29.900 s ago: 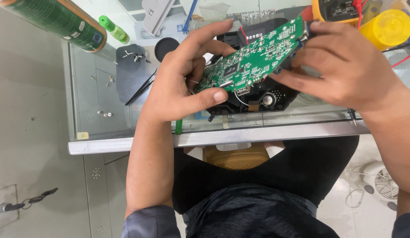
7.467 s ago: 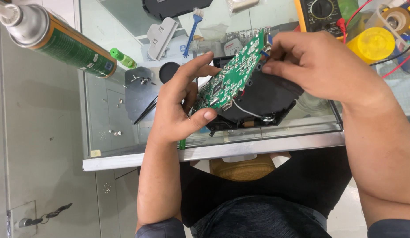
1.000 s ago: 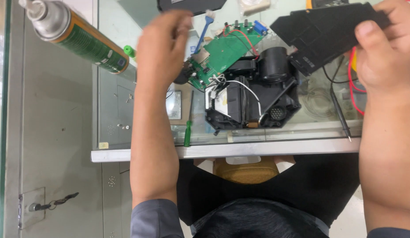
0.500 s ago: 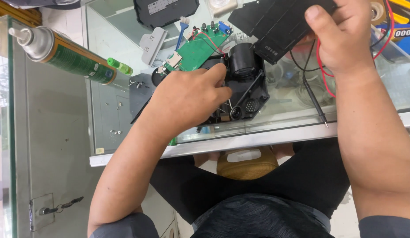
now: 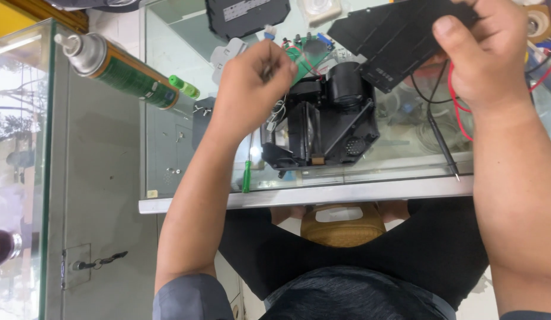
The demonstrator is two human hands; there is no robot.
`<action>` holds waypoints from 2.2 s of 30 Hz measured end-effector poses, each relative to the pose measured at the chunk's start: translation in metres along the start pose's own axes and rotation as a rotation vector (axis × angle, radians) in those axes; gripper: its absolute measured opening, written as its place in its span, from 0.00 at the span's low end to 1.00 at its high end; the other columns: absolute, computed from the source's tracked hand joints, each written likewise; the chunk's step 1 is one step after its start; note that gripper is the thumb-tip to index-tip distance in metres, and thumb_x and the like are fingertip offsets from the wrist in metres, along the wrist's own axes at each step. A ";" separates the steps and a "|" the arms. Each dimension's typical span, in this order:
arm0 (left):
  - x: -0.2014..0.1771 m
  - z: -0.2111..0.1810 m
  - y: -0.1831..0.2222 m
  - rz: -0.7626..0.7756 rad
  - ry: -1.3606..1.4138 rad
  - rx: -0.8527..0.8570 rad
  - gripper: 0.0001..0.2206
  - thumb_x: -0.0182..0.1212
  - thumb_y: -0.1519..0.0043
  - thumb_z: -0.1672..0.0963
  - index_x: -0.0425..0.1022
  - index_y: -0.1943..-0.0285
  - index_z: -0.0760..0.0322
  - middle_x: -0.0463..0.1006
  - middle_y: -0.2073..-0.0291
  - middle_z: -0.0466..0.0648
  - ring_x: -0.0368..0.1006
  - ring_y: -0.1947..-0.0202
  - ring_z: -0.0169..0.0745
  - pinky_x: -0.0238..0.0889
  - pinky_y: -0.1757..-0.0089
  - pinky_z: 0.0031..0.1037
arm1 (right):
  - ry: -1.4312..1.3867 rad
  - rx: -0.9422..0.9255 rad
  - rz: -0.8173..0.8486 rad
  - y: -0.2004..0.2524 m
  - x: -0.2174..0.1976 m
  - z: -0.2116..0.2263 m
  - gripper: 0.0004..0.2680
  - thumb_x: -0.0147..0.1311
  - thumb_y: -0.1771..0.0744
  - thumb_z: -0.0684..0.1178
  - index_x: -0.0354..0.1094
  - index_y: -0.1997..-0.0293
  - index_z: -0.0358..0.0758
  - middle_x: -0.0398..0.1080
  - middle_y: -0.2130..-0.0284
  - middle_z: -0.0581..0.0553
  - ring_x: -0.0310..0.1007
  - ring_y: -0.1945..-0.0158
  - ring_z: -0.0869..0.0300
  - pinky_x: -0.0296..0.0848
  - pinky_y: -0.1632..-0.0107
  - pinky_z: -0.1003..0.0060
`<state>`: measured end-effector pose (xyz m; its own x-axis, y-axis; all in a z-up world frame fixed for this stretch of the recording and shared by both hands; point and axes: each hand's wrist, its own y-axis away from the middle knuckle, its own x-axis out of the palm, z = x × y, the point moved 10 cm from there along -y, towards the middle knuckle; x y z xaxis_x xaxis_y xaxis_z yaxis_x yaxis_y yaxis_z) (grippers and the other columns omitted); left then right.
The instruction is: Assembling the internal circuit board and outer plastic casing of an electronic device.
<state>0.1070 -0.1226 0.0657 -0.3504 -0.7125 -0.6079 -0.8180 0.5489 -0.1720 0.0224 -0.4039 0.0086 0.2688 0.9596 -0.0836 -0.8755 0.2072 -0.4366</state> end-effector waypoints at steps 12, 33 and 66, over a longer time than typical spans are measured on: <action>0.005 0.029 -0.026 -0.111 -0.606 -0.146 0.14 0.58 0.34 0.47 0.67 0.61 0.57 0.74 0.79 0.48 0.67 0.79 0.57 0.54 0.77 0.45 | 0.109 -0.221 -0.063 -0.004 -0.019 0.003 0.12 0.52 0.23 0.48 0.64 0.37 0.27 0.68 0.45 0.38 0.67 0.41 0.53 0.68 0.36 0.58; -0.029 0.014 0.048 -0.166 0.350 0.292 0.17 0.48 0.30 0.61 0.69 0.31 0.64 0.79 0.47 0.48 0.56 0.74 0.27 0.54 0.65 0.22 | 0.273 0.297 0.493 -0.016 0.121 0.070 0.10 0.60 0.31 0.42 0.58 0.51 0.42 0.70 0.71 0.52 0.64 0.68 0.70 0.61 0.62 0.76; -0.011 0.010 0.111 -0.086 0.119 0.070 0.16 0.60 0.33 0.51 0.78 0.41 0.62 0.81 0.49 0.50 0.59 0.76 0.29 0.60 0.68 0.18 | 0.697 -0.839 0.624 0.008 0.124 0.099 0.08 0.68 0.31 0.40 0.81 0.48 0.46 0.74 0.65 0.48 0.73 0.67 0.57 0.67 0.68 0.65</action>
<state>0.0247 -0.0496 0.0457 -0.3351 -0.8029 -0.4930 -0.8153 0.5094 -0.2754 0.0090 -0.2645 0.0839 0.2804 0.4926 -0.8239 -0.4742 -0.6751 -0.5651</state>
